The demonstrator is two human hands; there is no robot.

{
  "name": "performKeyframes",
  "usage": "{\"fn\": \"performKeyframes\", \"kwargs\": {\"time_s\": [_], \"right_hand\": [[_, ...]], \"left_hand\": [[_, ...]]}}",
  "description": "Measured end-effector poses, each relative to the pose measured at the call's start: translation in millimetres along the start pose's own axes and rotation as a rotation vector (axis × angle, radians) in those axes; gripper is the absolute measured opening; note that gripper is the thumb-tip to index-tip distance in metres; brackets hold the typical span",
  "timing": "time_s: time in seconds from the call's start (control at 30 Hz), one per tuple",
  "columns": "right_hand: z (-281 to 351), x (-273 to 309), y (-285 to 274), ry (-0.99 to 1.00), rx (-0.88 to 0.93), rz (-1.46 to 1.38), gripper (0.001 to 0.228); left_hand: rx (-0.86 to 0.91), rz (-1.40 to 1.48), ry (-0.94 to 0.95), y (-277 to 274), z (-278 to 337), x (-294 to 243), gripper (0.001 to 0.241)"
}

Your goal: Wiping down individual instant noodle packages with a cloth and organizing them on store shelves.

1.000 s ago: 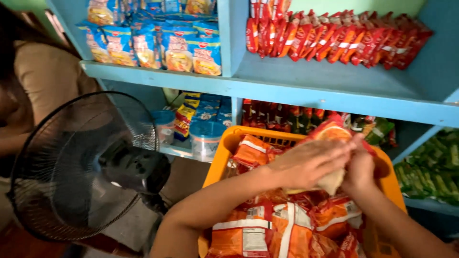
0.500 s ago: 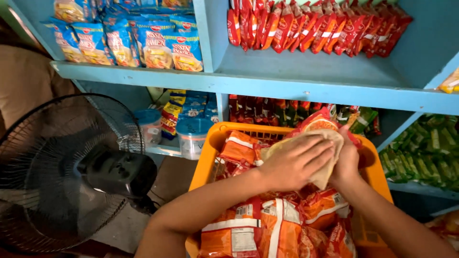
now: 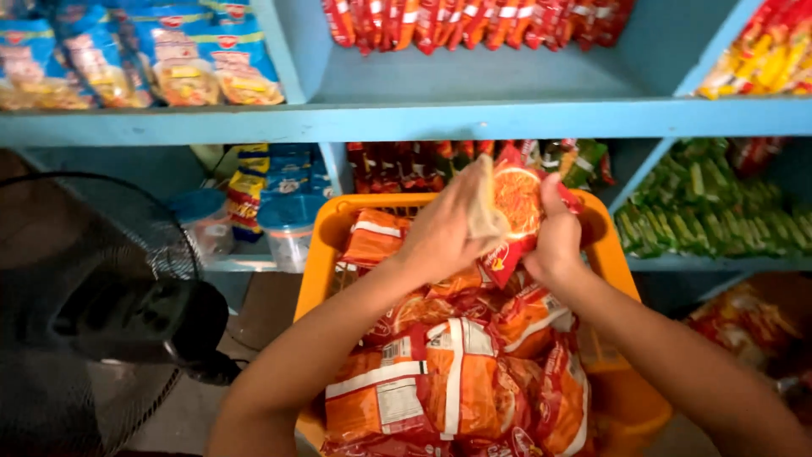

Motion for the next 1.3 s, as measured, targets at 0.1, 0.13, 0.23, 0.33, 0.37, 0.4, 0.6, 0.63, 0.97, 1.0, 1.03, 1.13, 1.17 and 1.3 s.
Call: {"fn": "performKeyframes", "kwargs": {"time_s": [0.1, 0.13, 0.23, 0.33, 0.37, 0.4, 0.6, 0.63, 0.97, 1.0, 1.03, 1.13, 1.17, 1.3], "right_hand": [[8, 14, 14, 0.047, 0.083, -0.102, 0.056], [6, 15, 11, 0.038, 0.084, -0.112, 0.056], [-2, 8, 3, 0.021, 0.088, -0.142, 0.056], [1, 9, 6, 0.014, 0.076, -0.141, 0.056], [3, 12, 10, 0.008, 0.064, -0.118, 0.056], [3, 12, 9, 0.004, 0.060, -0.118, 0.056], [3, 13, 18, -0.048, 0.234, -0.093, 0.059], [3, 18, 20, -0.131, 0.243, -0.021, 0.061], [14, 28, 42, 0.229, 0.463, -0.233, 0.074], [12, 27, 40, 0.226, 0.466, -0.232, 0.074], [9, 22, 32, 0.277, 0.362, -0.173, 0.062], [0, 19, 14, 0.261, 0.241, -0.049, 0.052], [-3, 21, 7, 0.198, 0.224, 0.018, 0.054], [-8, 0, -7, 0.069, 0.299, -0.028, 0.052]], "left_hand": [[0.086, 0.180, -0.153, 7, 1, 21, 0.072], [0.114, 0.281, -0.225, 11, 2, 29, 0.060], [0.160, 0.399, -0.346, 32, 6, 60, 0.037], [0.199, 0.483, -0.448, 42, 12, 76, 0.023], [0.219, 0.556, -0.494, 41, 13, 79, 0.020], [0.222, 0.558, -0.490, 28, 10, 68, 0.020], [0.316, 0.918, -0.429, -5, 0, 39, 0.052], [0.223, 0.853, -0.413, -13, 0, 39, 0.054], [-0.319, -0.356, 0.314, -53, 6, 6, 0.030], [-0.322, -0.358, 0.317, -54, 4, 2, 0.030], [-0.250, -0.371, 0.327, -52, 2, -2, 0.033], [-0.084, -0.331, 0.286, -43, -3, -3, 0.049], [0.010, -0.278, 0.231, -37, -4, -1, 0.062], [0.100, -0.114, 0.120, -5, 4, 1, 0.081]]}}
Point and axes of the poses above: each hand's wrist, its own z-axis away from the middle knuckle, its own y-axis out of the palm, x = y × z, the point moved 5 cm from there along -z, towards the middle knuckle, and after that the axes turned 15 degrees about -y, right-handed, at the moved point
